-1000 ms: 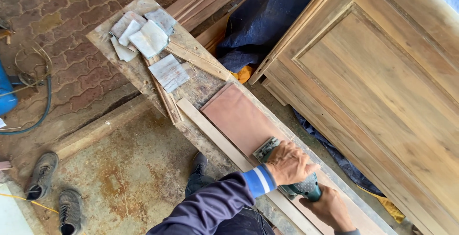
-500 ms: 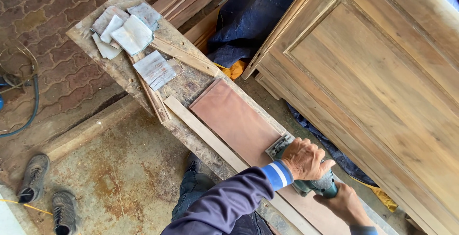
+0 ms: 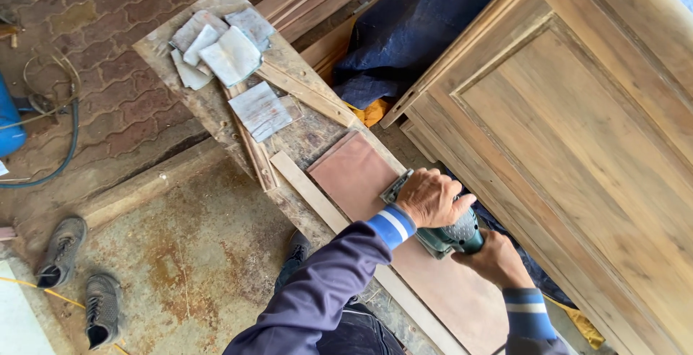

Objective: Sanding a piece of wood using manual sandpaper and an orbital sander.

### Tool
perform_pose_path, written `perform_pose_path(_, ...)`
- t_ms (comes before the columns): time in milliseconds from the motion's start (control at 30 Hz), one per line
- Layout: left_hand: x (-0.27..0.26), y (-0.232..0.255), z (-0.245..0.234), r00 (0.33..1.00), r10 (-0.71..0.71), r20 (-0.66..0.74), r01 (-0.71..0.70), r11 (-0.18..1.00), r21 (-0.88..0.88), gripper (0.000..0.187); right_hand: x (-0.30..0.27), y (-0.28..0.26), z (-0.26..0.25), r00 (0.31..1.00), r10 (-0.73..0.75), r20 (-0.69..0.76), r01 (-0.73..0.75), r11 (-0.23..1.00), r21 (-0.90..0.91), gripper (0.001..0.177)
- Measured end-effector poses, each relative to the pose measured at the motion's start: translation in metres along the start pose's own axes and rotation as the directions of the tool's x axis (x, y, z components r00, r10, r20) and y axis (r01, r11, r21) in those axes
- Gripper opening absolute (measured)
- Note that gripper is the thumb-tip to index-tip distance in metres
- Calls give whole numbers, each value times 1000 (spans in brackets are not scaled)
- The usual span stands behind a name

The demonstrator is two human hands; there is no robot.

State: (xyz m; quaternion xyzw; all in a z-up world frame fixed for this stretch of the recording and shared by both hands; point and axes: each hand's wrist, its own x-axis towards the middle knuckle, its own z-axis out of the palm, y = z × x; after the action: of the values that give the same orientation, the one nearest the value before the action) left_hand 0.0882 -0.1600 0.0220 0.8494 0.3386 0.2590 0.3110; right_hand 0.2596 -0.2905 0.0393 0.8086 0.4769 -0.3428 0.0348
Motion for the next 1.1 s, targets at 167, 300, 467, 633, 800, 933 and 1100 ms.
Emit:
perform_pose_path(167,19,-41,-36,988,50,-147,-47,999,27,47,32,-54,-8,995,-81,-55,81,997,-8,46)
perform_pose_path(300,37,-79,-62,984,46,-169,-41,998,38,46,54,-102,-15,988,-140,-65,142,989,32,43)
perform_pose_path(467,51,-116,-96,994,-3,-112,10,998,65,49,75,-150,-20,994,-108,-30,107,994,-6,46)
perform_pose_path(633,55,-137,-111,987,21,-161,-9,997,73,48,86,-174,-19,985,-166,-50,166,986,-7,50)
perform_pose_path(800,57,-139,-112,984,53,-171,-41,996,75,47,88,-175,-19,979,-183,-93,183,983,-13,52)
perform_pose_path(933,55,-132,-103,988,45,-148,-31,995,93,47,82,-166,-19,993,-116,-31,115,993,-30,52)
perform_pose_path(1100,47,-105,-81,995,14,-100,-6,997,76,48,66,-132,-18,994,-108,-9,109,994,27,49)
